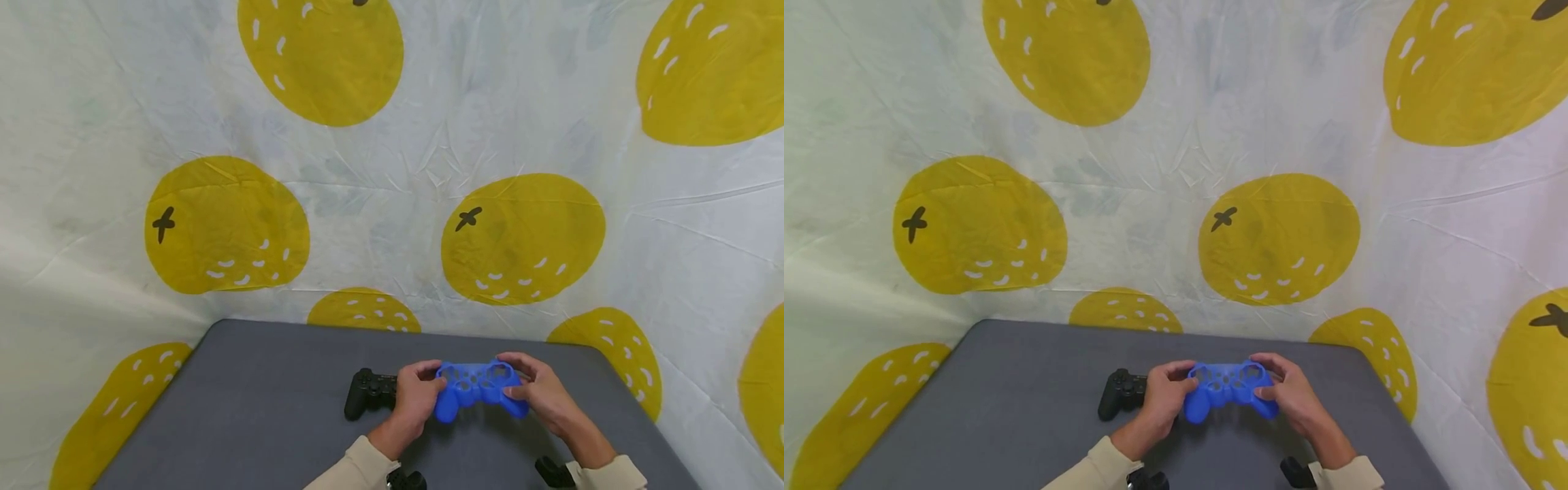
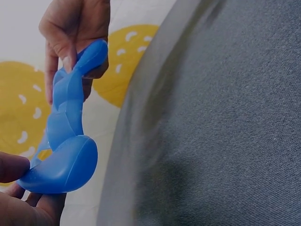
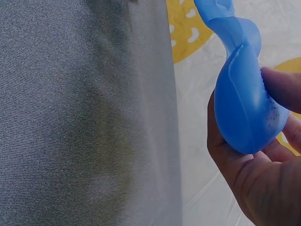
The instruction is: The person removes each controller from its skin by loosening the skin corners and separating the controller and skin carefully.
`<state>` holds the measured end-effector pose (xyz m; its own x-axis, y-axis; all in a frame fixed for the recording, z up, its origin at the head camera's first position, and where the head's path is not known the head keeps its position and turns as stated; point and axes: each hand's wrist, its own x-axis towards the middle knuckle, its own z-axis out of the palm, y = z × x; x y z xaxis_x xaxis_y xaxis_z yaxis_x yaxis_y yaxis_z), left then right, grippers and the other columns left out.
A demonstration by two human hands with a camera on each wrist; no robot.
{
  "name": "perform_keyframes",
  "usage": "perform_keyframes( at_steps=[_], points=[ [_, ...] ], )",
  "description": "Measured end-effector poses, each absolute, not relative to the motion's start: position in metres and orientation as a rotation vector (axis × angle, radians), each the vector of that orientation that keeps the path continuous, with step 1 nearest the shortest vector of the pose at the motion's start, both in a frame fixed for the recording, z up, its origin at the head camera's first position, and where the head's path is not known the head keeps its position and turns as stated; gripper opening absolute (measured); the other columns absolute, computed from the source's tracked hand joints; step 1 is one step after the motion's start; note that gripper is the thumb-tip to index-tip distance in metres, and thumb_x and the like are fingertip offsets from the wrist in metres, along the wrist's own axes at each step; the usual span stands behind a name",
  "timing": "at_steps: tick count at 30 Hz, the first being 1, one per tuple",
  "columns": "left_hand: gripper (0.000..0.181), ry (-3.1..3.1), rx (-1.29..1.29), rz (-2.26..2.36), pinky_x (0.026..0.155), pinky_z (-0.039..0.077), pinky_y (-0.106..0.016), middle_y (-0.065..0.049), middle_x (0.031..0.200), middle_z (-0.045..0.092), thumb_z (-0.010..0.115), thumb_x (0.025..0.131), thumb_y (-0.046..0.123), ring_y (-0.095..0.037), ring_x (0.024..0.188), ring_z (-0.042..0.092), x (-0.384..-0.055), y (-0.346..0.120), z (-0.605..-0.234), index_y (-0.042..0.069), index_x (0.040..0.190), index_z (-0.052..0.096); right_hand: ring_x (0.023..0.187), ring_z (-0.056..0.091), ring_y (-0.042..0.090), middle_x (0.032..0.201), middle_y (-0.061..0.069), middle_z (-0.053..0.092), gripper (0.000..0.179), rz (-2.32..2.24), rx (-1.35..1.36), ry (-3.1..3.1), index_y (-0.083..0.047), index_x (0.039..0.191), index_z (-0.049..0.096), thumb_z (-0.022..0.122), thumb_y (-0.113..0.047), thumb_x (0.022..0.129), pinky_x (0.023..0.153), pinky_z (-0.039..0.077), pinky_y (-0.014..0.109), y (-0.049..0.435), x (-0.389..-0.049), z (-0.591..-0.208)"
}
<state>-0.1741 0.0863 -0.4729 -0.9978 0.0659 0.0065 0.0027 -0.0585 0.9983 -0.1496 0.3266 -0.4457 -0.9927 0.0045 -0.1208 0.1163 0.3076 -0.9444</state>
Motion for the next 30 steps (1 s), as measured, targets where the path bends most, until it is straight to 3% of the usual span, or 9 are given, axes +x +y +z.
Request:
perform_keyframes(
  at_steps=[11, 22, 30],
  points=[
    [0.028, 2.135, 0.11, 2.255, 0.089, 0.061, -0.041, -0.017, 0.109, 0.077, 0.075, 0.087, -0.004, -0.017, 0.095, 0.07, -0.178, 0.09, -0.477, -0.003, 0.115, 0.076, 0.139, 0.05, 0.048, 0.155, 0.032, 0.045, 0.063, -1.757, 0.138, 2.498, 0.006, 0.149, 0.048, 0.066, 0.012, 0.089, 0.087, 0.058, 0.028, 0.329, -0.153, -0.449],
    [0.029, 2.144, 0.129, 2.26, 0.088, 0.061, -0.04, -0.022, 0.111, 0.076, 0.074, 0.085, -0.006, -0.019, 0.095, 0.071, -0.178, 0.096, -0.486, -0.004, 0.115, 0.077, 0.131, 0.057, 0.039, 0.153, 0.032, 0.047, 0.063, -1.763, 0.157, 2.492, 0.007, 0.148, 0.049, 0.066, 0.012, 0.088, 0.084, 0.056, 0.026, 0.335, -0.152, -0.458],
    [0.03, 2.156, 0.127, 2.251, 0.088, 0.061, -0.04, -0.022, 0.111, 0.076, 0.073, 0.085, -0.007, -0.019, 0.096, 0.07, -0.179, 0.097, -0.486, -0.004, 0.115, 0.076, 0.134, 0.054, 0.043, 0.153, 0.033, 0.047, 0.063, -1.76, 0.156, 2.493, 0.008, 0.148, 0.048, 0.066, 0.013, 0.088, 0.085, 0.056, 0.026, 0.336, -0.154, -0.461]
  ],
)
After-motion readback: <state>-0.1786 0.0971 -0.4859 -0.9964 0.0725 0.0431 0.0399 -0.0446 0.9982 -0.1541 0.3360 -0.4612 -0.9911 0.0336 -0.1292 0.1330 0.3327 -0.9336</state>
